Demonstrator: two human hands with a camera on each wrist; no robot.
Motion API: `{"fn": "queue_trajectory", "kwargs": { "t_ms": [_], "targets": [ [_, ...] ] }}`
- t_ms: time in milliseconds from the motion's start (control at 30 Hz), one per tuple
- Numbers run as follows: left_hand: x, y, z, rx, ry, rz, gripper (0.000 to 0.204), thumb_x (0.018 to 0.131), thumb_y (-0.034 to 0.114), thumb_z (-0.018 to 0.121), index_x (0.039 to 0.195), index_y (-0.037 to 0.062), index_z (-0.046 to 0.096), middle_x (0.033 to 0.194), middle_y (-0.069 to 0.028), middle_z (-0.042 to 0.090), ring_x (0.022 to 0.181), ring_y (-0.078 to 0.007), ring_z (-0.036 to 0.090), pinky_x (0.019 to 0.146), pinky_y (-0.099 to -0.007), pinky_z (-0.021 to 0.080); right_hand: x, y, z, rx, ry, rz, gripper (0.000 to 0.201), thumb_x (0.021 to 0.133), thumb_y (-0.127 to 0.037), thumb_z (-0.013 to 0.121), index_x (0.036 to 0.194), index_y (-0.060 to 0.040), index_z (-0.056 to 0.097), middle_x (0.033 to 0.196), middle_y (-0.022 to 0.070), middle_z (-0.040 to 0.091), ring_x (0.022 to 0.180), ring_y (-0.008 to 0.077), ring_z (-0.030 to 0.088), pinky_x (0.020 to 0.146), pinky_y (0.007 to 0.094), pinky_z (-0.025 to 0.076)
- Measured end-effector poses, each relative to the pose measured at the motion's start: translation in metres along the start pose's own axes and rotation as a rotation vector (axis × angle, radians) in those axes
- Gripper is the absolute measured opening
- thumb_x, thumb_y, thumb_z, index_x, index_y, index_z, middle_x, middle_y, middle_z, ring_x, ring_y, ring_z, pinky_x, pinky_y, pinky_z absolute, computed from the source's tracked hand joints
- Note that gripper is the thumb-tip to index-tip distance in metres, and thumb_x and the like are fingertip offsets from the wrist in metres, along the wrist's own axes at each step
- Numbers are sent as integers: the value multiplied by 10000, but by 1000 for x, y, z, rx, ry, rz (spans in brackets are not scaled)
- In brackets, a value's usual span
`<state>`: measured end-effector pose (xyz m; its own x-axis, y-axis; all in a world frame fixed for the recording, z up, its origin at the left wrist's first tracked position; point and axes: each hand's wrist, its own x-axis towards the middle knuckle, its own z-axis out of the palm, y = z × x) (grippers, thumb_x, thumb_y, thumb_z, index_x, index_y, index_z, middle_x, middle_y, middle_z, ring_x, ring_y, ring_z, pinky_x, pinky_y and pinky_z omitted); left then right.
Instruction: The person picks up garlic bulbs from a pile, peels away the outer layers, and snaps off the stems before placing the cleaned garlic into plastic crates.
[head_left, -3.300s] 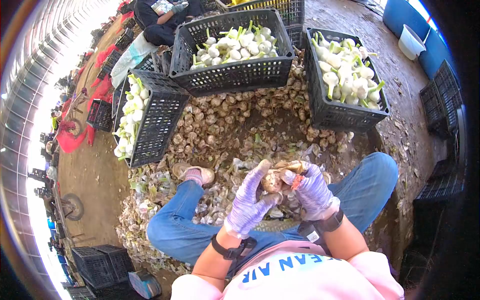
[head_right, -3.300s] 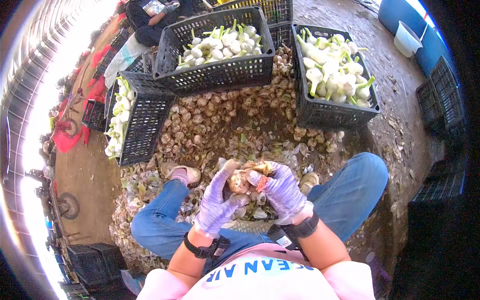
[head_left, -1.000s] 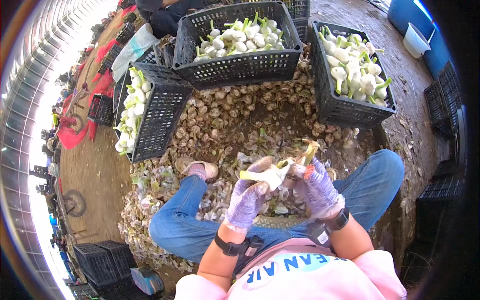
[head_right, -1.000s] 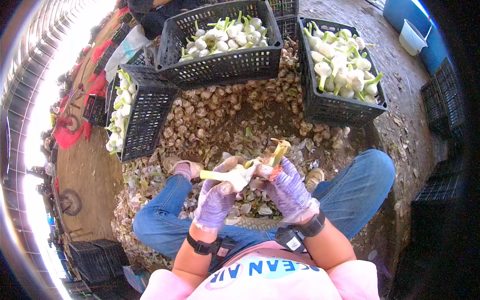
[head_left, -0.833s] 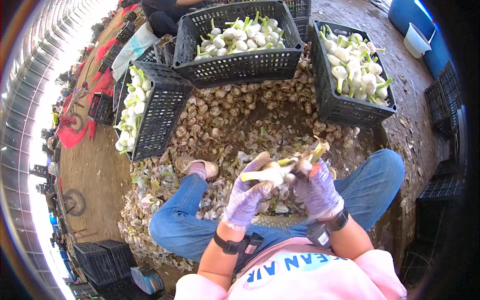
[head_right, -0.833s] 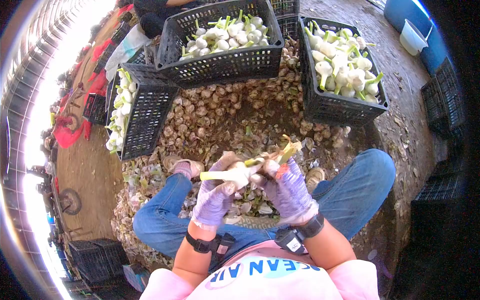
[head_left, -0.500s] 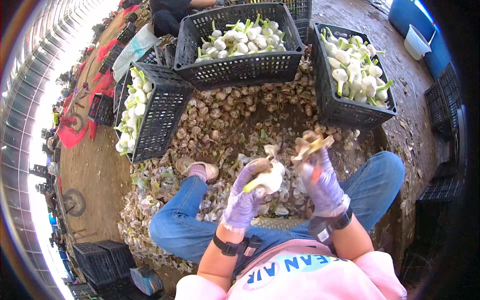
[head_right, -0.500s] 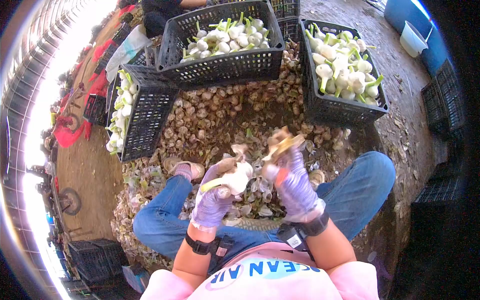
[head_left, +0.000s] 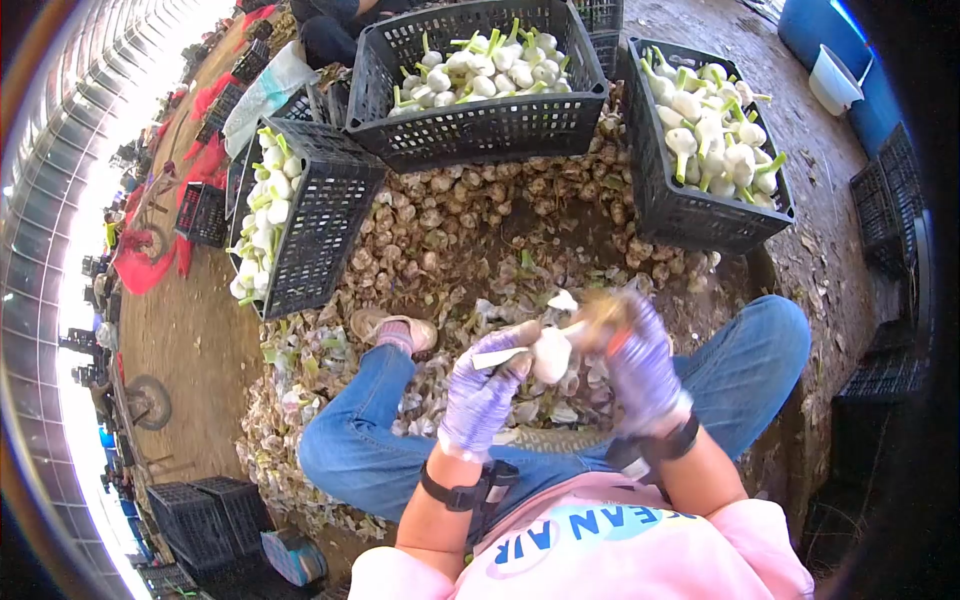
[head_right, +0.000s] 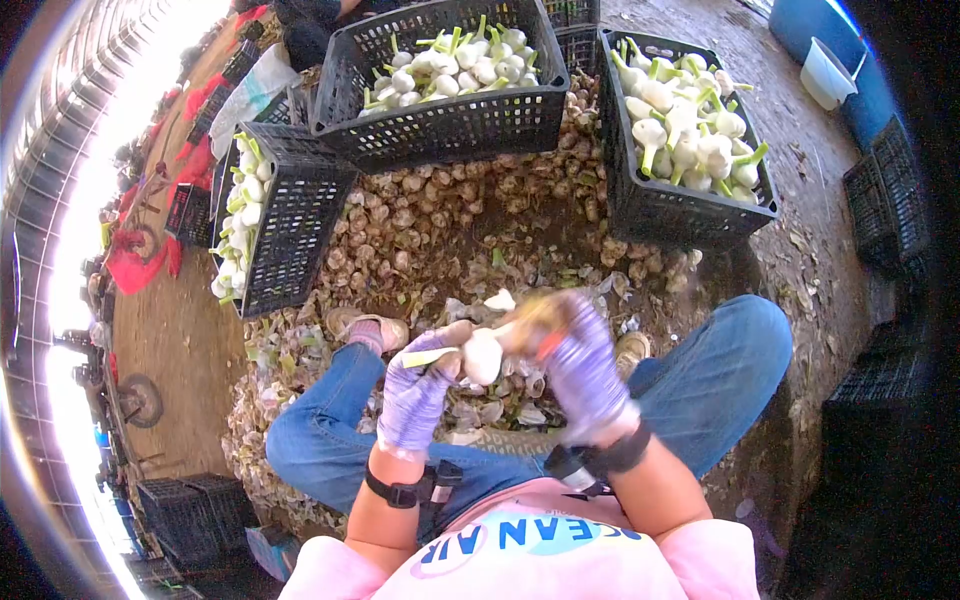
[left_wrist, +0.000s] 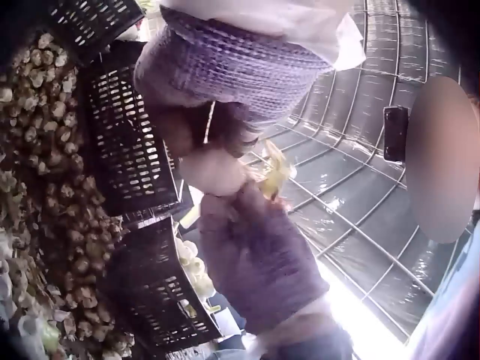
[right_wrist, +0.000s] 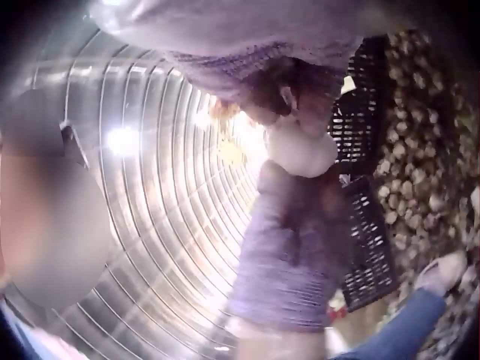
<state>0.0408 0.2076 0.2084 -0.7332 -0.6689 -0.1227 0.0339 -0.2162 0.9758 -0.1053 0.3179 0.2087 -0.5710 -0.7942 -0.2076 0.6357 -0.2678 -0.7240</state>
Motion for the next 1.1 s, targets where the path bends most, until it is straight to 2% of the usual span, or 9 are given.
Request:
{"fn": "queue_trajectory", "kwargs": {
  "t_ms": [33,67,200,300,467,500,667,867,1100],
  "targets": [
    [-1,-2,-2,-117,-37,-32,432,811,206,693,1159,-12,558,1088,-94,621,1008,-183,583,903,-305,453,17,-8,-6,119,-218,-114,224,810,-38,616,1022,-44,545,978,120,606,872,242,618,826,356,515],
    [-2,-2,-1,-117,-35,-34,432,811,206,693,1159,-12,558,1088,-94,621,1008,-183,583,903,-305,453,18,-20,-3,143,93,-122,257,831,-34,590,1079,-31,519,976,116,604,887,241,616,851,359,511],
    [5,-7,-3,-441,25,-2,532,731,308,753,1119,-7,568,1053,-154,626,971,-231,620,801,-323,532,32,-7,-43,36,43,-162,410,792,-49,644,1176,-32,499,994,110,597,961,244,589,864,345,504],
    [19,-11,-9,-561,54,-95,545,780,323,703,1165,-15,517,1030,-134,626,930,-214,629,708,-292,575,19,6,-39,-1191,-232,-292,471,697,-166,740,1112,-27,567,1010,139,615,979,275,584,851,358,473],
    [121,10,-46,-621,111,28,398,847,175,620,1171,-19,494,1100,-165,585,985,-220,610,752,-295,584,17,36,-34,-1067,-273,-30,501,655,-267,770,1066,-43,592,986,159,614,919,289,595,804,356,469],
    [140,48,-49,-744,-269,272,368,874,112,564,1205,-23,473,1162,-190,556,1078,-238,569,810,-279,568,18,41,-33,-1070,-278,-28,501,655,-267,770,1066,-43,592,986,159,614,919,289,595,804,356,469],
    [175,89,-75,-620,245,420,317,884,49,541,1198,19,509,1076,-129,608,940,-215,628,762,-346,569,30,48,-30,-1048,-126,352,424,656,-244,787,952,-19,583,759,119,615,678,185,585,621,305,479],
    [206,-39,-180,-94,665,-75,238,872,50,550,1109,53,567,901,-58,626,786,-172,621,643,-279,551,46,70,-68,-791,-112,417,264,798,-151,681,992,4,590,789,66,614,700,119,561,618,269,469],
    [242,-181,-230,444,497,-524,459,833,128,610,1275,103,490,1130,-109,576,894,-181,571,694,-305,483,76,83,-63,-526,81,669,283,935,-146,497,1164,14,544,918,45,608,798,108,556,722,241,472]
  ]
}}
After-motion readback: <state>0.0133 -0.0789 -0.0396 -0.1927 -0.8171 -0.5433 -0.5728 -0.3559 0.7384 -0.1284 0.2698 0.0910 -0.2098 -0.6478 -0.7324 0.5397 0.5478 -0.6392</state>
